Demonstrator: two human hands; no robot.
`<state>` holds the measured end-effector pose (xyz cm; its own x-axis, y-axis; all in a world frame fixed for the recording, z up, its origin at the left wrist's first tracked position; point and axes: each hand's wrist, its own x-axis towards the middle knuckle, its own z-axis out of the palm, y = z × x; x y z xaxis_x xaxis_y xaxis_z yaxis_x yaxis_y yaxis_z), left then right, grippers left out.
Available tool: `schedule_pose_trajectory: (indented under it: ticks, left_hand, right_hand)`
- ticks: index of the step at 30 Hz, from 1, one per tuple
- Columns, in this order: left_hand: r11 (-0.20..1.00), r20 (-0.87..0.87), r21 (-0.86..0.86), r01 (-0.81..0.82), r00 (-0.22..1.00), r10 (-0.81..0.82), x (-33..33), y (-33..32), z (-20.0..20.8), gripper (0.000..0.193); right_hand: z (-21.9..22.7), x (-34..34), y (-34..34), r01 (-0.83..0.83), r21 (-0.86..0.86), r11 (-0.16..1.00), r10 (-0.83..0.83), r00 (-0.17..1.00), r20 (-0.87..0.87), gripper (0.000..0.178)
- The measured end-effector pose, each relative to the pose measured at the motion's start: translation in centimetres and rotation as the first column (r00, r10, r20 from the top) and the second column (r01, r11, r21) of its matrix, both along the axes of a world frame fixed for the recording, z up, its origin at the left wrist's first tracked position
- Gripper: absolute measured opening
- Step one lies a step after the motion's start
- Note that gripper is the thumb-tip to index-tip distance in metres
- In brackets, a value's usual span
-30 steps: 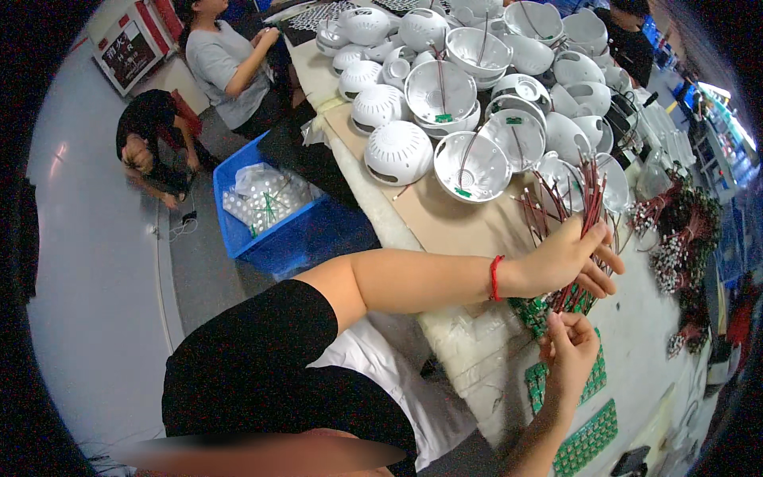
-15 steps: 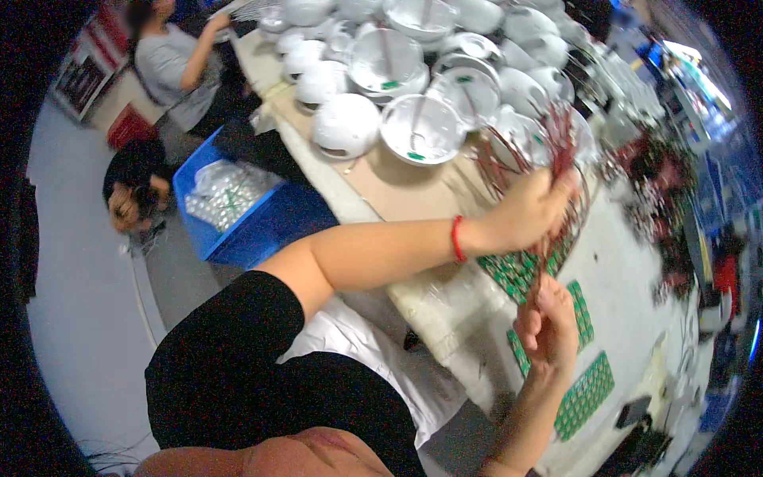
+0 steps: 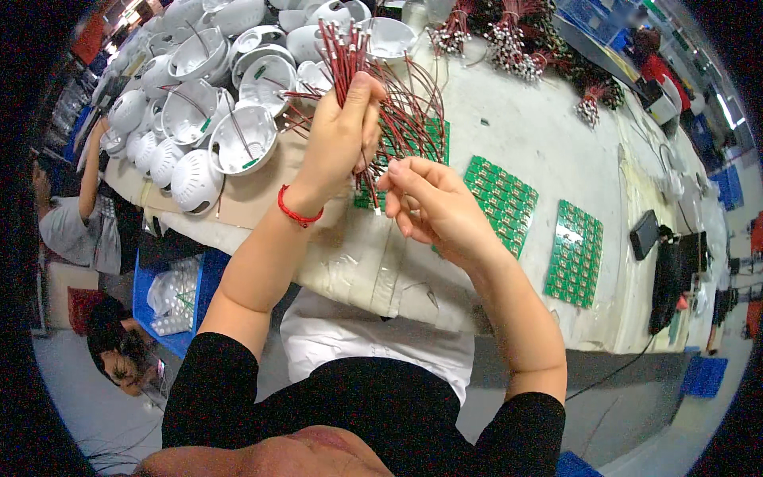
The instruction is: The person inserts red and black wires into green circuit boards arranged on a table. They hold a bundle of wires in one hand and use the other to place individual wires into the board slots. The person briefly touches their face near the end of the clip.
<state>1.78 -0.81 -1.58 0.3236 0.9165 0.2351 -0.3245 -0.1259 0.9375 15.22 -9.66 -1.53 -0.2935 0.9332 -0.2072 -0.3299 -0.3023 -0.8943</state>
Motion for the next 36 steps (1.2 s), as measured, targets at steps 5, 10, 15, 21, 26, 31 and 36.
schedule_pose_trajectory:
  ticks: [5,10,15,21,26,31,36]
  left_hand:
    - [0.988,-0.104,0.120,-0.100,0.988,0.112,0.2,0.2,-0.5,0.037]
    - [0.992,-0.091,0.117,-0.046,0.994,0.057,0.3,0.1,-0.4,0.039]
    - [1.000,-0.039,0.023,0.013,0.999,-0.012,-0.1,-0.4,0.5,0.042]
    - [0.917,0.389,-0.278,0.287,0.906,-0.165,-2.4,1.2,1.9,0.036]
    - [0.907,0.503,-0.272,0.323,0.851,-0.152,-3.5,2.3,1.4,0.029]
    - [0.926,0.473,-0.258,0.277,0.872,-0.130,-2.9,1.6,1.6,0.032]
    - [0.944,0.425,-0.256,0.210,0.901,-0.085,-2.9,1.3,1.9,0.031]
  right_hand:
    - [0.5,-0.5,-0.5,-0.002,0.087,0.996,-0.019,0.969,0.244,0.021]
    - [0.3,-0.2,-0.4,-0.070,0.025,0.997,0.065,0.984,0.166,0.019]
    - [0.7,0.7,-0.4,-0.093,0.065,0.993,0.094,0.995,-0.011,0.017]
    - [1.6,1.7,-0.2,-0.024,0.186,0.982,0.025,1.000,-0.005,0.016]
    - [-1.0,0.3,0.8,-0.164,0.397,0.903,-0.142,0.759,0.635,0.010]
    - [-3.2,-1.3,0.8,-0.308,0.653,0.692,-0.436,0.542,0.719,0.011]
    - [-3.6,-1.7,0.8,-0.358,0.631,0.688,-0.487,0.417,0.768,0.012]
